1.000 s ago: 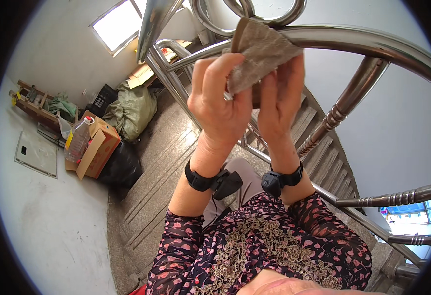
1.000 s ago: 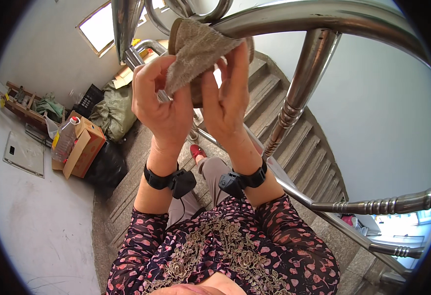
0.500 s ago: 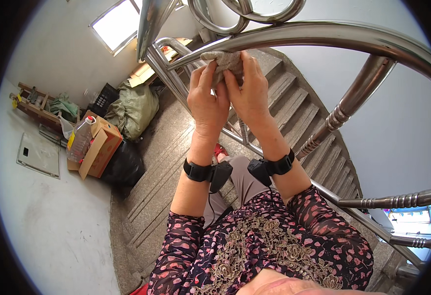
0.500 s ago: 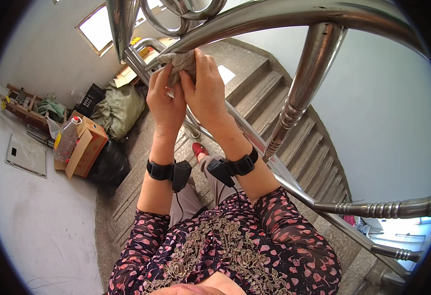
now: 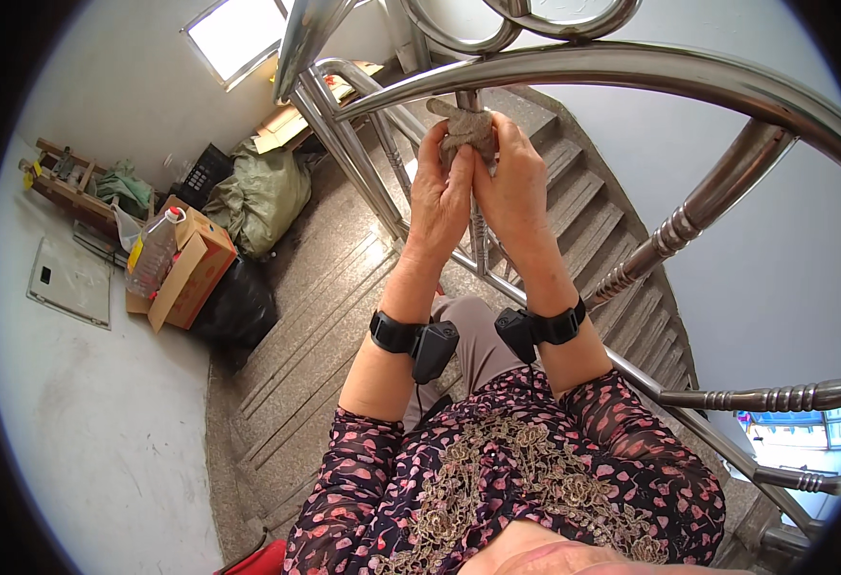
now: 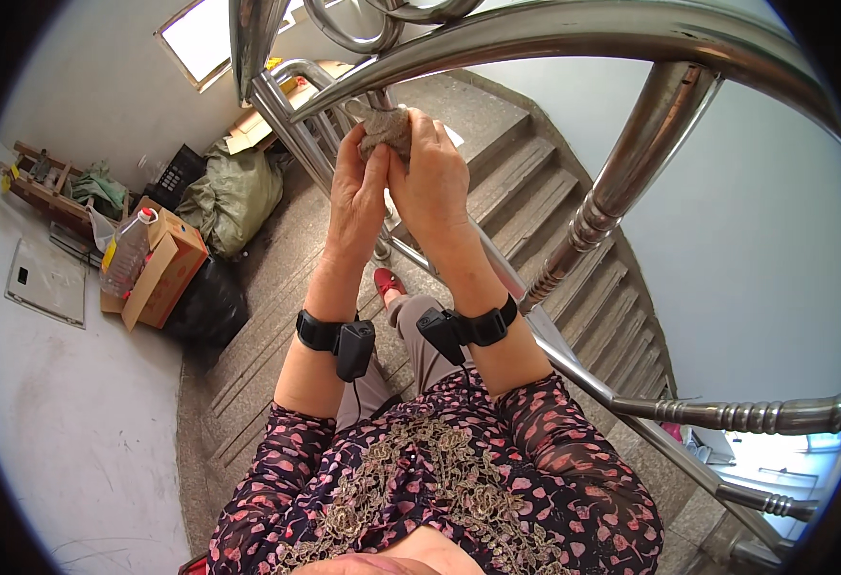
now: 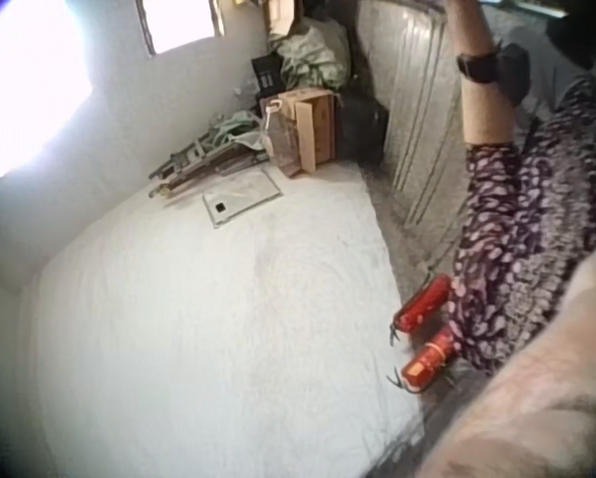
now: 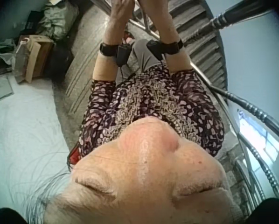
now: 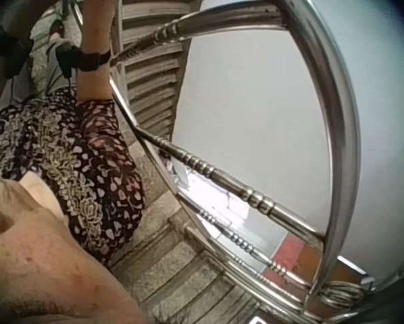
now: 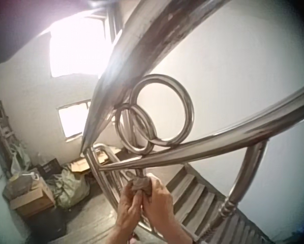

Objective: Cleaning a stainless steel staircase handrail with a cloth.

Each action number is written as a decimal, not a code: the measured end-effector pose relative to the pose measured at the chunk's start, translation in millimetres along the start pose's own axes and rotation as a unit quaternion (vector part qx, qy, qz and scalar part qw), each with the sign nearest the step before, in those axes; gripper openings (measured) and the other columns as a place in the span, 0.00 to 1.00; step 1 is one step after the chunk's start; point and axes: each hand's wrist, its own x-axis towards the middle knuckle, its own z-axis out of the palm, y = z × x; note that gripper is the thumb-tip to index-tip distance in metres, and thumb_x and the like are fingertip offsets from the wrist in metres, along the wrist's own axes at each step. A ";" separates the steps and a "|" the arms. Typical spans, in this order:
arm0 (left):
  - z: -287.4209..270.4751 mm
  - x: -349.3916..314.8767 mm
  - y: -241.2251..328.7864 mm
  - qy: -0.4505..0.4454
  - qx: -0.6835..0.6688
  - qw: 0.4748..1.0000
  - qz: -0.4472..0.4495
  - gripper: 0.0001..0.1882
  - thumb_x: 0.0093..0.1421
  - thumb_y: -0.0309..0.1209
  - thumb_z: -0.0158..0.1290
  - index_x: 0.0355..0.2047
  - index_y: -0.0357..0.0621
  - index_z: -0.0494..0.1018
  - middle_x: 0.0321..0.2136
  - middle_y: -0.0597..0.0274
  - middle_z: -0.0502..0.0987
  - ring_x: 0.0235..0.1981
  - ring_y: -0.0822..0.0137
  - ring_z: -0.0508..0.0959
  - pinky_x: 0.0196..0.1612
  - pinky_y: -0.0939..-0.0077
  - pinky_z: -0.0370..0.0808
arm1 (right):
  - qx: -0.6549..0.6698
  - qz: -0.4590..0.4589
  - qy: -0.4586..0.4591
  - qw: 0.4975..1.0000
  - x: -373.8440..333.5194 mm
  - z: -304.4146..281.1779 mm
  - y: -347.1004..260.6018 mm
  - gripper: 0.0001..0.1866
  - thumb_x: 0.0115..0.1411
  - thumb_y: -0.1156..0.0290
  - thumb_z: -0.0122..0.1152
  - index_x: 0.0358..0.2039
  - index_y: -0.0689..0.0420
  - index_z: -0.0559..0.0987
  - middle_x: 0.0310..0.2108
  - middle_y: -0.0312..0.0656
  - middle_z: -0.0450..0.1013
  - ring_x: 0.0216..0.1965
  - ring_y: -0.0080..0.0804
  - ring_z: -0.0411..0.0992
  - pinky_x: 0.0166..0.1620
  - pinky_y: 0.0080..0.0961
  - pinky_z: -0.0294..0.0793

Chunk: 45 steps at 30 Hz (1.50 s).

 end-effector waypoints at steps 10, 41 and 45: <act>-10.6 -2.4 -12.1 -0.022 -0.101 0.988 -0.115 0.21 0.64 0.29 0.52 0.55 0.36 0.63 0.43 0.59 0.74 0.44 0.73 0.74 0.47 0.81 0.71 | -0.003 0.018 -0.028 0.999 -10.3 2.3 9.9 0.20 0.51 0.72 0.62 0.46 0.61 0.71 0.35 0.54 0.74 0.39 0.55 0.74 0.41 0.43 0.73; -14.6 -25.2 -43.9 0.002 -0.077 0.981 -0.181 0.19 0.62 0.29 0.55 0.51 0.38 0.67 0.37 0.63 0.76 0.38 0.77 0.75 0.40 0.84 0.72 | -0.024 0.046 -0.075 0.996 -41.4 13.3 35.6 0.15 0.53 0.76 0.60 0.42 0.64 0.75 0.33 0.56 0.75 0.36 0.55 0.75 0.37 0.41 0.74; -15.2 -27.3 -48.0 0.011 -0.044 0.980 -0.195 0.18 0.61 0.28 0.56 0.51 0.38 0.68 0.36 0.64 0.77 0.38 0.77 0.75 0.40 0.84 0.73 | -0.028 0.055 -0.082 0.995 -47.5 18.1 42.4 0.13 0.53 0.75 0.60 0.39 0.64 0.74 0.32 0.56 0.75 0.36 0.56 0.75 0.37 0.42 0.74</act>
